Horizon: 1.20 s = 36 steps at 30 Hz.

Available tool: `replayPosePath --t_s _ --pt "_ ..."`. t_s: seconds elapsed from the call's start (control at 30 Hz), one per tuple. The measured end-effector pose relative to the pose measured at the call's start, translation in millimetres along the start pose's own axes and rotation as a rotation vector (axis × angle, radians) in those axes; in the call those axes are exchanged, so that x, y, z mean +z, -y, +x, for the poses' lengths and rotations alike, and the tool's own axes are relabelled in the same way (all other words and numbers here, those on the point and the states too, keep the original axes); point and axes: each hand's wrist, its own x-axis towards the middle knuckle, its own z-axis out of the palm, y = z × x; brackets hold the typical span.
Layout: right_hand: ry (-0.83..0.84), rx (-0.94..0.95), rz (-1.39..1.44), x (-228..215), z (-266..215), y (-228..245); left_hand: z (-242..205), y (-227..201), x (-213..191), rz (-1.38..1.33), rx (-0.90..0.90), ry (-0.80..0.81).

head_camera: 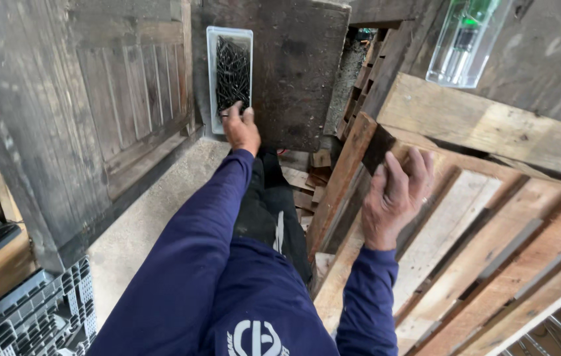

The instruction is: The person assembles a wood structure by arranging individual wood planks into a grid pattern on a workbench, aligning the slats, and picking up nails from a plastic container by hand.

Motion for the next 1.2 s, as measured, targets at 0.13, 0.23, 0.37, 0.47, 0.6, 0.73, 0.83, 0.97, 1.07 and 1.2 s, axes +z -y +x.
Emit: replayPosePath --t_s 0.13,0.23,0.37,0.47,0.6,0.73,0.83,0.97,1.07,1.2 --pt "0.02 0.018 -0.021 -1 -2 -2 59 30 10 0.199 0.198 0.04" --pt "0.01 0.017 -0.053 0 -5 -7 93 30 16 0.391 0.297 0.166" --pt "0.017 0.039 -0.06 -2 -7 -8 122 14 28 0.619 0.27 0.277" --pt "0.013 0.052 -0.066 -2 -6 -5 138 -2 39 0.661 0.138 0.307" --pt "0.028 0.084 -0.071 -3 -8 -4 143 -5 41 0.675 0.071 0.349" --pt "0.033 0.099 -0.073 -3 -6 -1 140 -7 36 0.636 0.134 0.367" --pt "0.031 0.103 -0.086 -3 -6 -1 137 -7 35 0.648 0.169 0.376" --pt "0.047 0.104 -0.105 -4 -7 -4 138 -7 36 0.656 0.223 0.378" --pt "0.045 0.103 -0.105 -4 -9 -7 135 -3 40 0.702 0.273 0.313" --pt "0.033 0.097 -0.093 -2 -11 -10 128 3 34 0.627 0.339 0.259"
